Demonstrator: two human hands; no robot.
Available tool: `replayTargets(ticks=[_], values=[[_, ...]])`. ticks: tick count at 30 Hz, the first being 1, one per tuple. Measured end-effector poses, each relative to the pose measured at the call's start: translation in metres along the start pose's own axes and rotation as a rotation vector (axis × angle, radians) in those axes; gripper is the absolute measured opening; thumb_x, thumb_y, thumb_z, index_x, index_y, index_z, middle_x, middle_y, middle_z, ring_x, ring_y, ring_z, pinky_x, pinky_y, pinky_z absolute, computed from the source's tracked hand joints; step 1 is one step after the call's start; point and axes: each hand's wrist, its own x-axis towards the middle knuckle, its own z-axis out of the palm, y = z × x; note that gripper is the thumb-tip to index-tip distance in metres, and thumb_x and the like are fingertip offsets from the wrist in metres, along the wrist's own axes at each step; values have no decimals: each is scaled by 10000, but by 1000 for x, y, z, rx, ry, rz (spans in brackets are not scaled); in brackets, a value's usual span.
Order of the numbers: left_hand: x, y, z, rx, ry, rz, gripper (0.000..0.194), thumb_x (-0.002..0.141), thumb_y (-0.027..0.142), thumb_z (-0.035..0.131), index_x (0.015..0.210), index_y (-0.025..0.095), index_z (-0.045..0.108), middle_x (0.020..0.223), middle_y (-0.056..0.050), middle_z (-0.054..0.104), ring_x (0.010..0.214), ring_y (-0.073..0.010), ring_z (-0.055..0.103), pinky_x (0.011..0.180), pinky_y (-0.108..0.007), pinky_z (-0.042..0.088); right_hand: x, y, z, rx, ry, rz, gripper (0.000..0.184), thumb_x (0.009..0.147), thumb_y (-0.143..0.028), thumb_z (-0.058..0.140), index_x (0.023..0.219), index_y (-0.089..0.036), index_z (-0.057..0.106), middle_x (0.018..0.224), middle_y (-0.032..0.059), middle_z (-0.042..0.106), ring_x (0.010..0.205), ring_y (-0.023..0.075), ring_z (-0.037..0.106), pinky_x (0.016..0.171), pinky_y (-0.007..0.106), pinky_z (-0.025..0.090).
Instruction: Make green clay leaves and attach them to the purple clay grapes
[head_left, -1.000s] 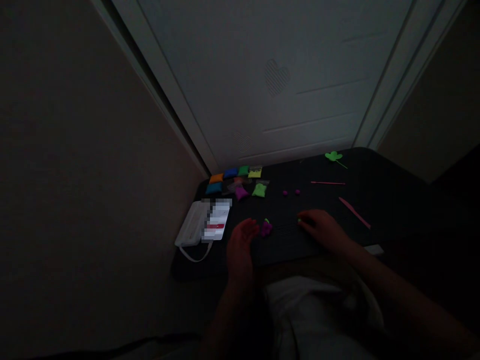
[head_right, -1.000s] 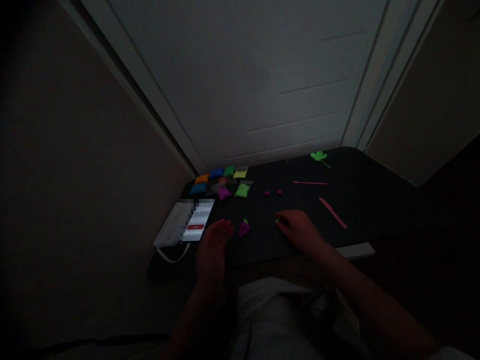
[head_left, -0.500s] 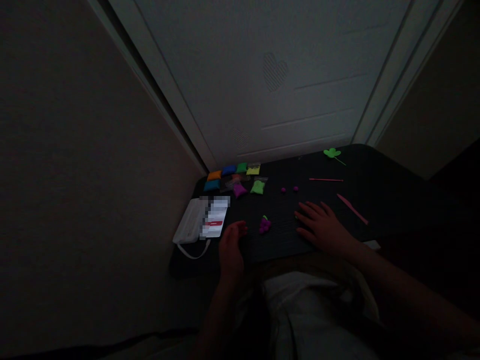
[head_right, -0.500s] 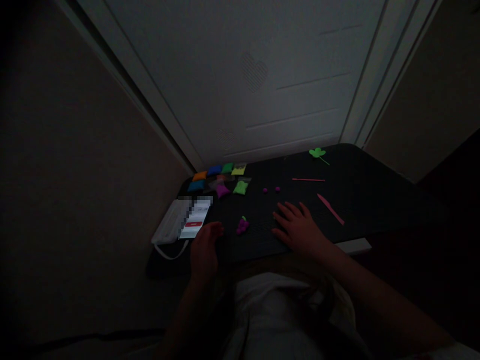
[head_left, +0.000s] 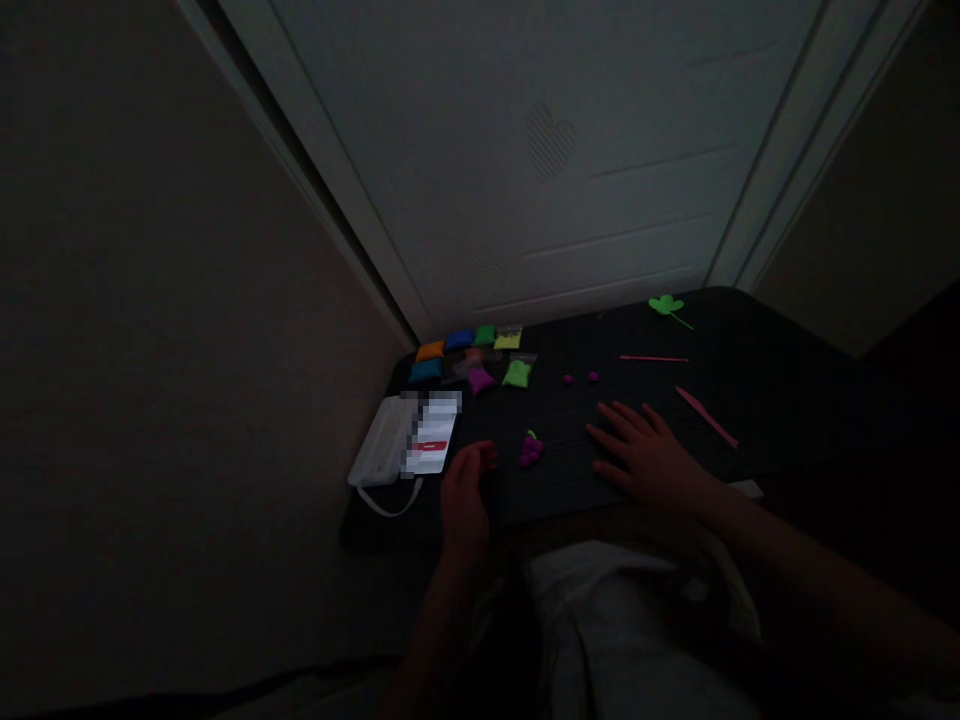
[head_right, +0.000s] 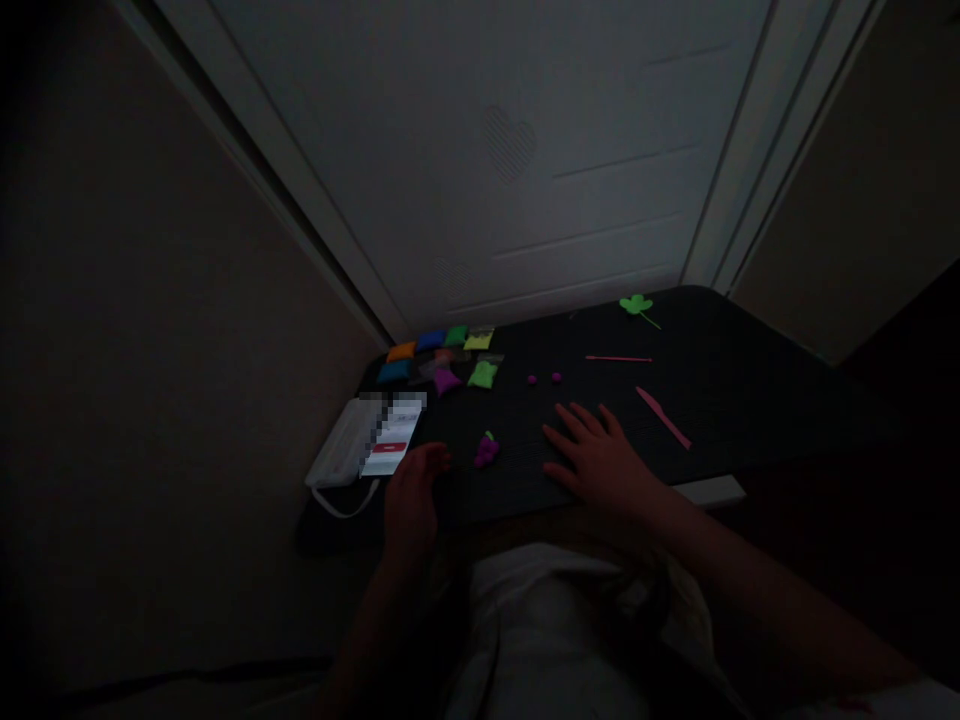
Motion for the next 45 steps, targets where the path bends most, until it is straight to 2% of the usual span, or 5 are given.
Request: replayTargets(ticks=[27, 32, 37, 42, 45], values=[[-4, 9, -1, 145, -28, -10, 320, 802, 432, 470, 905, 174, 629, 870, -50, 630, 793, -165, 573, 743, -299, 434, 1, 4, -1, 35, -39, -79, 530, 843, -547, 324, 1306, -293, 367, 1401, 111, 327, 1278, 297, 289, 987, 538, 221], [-6, 10, 0, 134, -24, -14, 313, 797, 431, 479, 892, 175, 631, 866, -52, 631, 801, -173, 571, 733, -298, 437, 5, 10, 2, -9, -9, 89, 524, 852, -518, 323, 1278, -230, 424, 1377, 144, 357, 1264, 306, 312, 980, 538, 237], [-7, 12, 1, 137, -23, -5, 305, 789, 428, 491, 881, 178, 639, 875, -50, 632, 796, -172, 572, 730, -295, 439, 3, 5, 1, 43, -30, -83, 523, 836, -549, 342, 1302, -313, 371, 1407, 93, 322, 1277, 293, 293, 992, 532, 221], [-6, 13, 0, 169, -31, -8, 302, 795, 423, 485, 888, 178, 634, 842, -47, 631, 784, -170, 571, 728, -295, 440, 5, 9, 2, -8, -1, 86, 528, 852, -525, 314, 1273, -228, 431, 1387, 143, 340, 1273, 312, 293, 982, 545, 225], [-7, 13, 0, 189, -39, 26, 298, 803, 415, 475, 884, 178, 637, 834, -48, 632, 784, -174, 571, 739, -302, 436, 2, 7, 2, 17, -24, -12, 543, 842, -543, 328, 1301, -260, 385, 1396, 130, 329, 1282, 304, 278, 988, 544, 216]])
